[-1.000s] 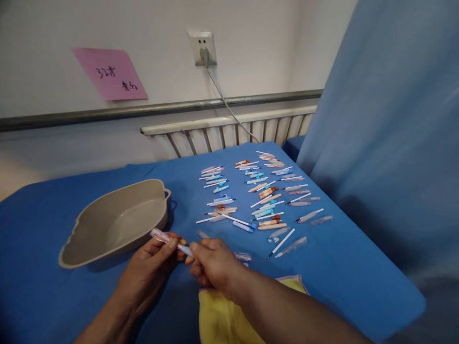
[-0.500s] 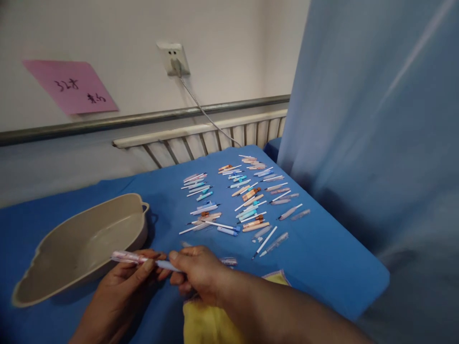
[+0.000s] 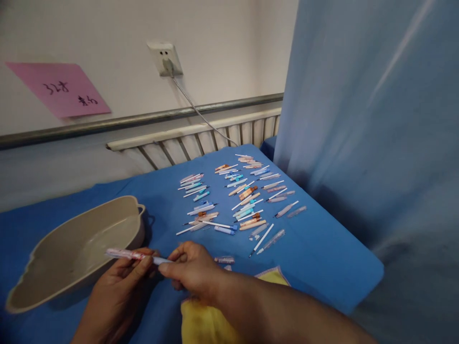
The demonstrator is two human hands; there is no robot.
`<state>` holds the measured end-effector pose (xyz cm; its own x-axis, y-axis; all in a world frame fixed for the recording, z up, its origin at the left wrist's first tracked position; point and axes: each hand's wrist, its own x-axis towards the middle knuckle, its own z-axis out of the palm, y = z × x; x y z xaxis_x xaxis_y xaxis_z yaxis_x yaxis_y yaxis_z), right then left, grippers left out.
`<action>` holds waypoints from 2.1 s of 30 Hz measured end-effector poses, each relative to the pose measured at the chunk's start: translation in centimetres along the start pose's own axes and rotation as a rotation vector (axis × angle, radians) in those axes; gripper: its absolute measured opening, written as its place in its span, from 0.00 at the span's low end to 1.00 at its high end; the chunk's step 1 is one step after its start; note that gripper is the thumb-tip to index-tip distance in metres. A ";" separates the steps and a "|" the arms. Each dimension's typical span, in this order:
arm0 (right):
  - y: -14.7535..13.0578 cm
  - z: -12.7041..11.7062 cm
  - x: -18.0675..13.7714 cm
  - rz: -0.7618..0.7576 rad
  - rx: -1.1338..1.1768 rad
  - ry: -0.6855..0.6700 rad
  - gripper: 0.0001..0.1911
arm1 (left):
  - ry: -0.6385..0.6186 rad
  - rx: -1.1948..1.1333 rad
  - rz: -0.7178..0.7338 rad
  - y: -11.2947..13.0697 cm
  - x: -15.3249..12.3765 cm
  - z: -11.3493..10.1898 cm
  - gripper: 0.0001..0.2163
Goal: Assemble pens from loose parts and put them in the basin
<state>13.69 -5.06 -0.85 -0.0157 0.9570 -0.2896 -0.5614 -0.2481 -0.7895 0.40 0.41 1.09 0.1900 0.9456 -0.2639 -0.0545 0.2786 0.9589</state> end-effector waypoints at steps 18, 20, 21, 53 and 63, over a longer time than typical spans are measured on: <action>-0.2 0.1 0.0 0.055 -0.148 0.008 0.14 | -0.052 -0.091 0.003 -0.4 0.1 -0.1 0.15; 0.3 0.1 0.0 -0.044 -0.159 0.045 0.14 | -0.008 -0.125 0.029 -0.3 0.1 0.0 0.15; 0.6 0.0 0.0 -0.086 -0.175 0.076 0.16 | 0.007 -0.150 0.041 -0.3 0.0 0.0 0.15; 1.3 -2.0 0.5 -0.121 -0.348 -0.009 0.20 | 0.030 -0.251 0.125 0.6 -0.5 -1.4 0.11; -5.2 -4.5 -0.6 -0.309 -0.070 0.296 0.20 | -0.298 0.711 0.206 -0.2 -0.7 -1.2 0.16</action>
<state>20.37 -5.06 1.01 0.3880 0.9062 -0.1681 -0.4446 0.0243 -0.8954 -0.93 -0.09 0.92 0.5035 0.8539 -0.1314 0.5023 -0.1655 0.8487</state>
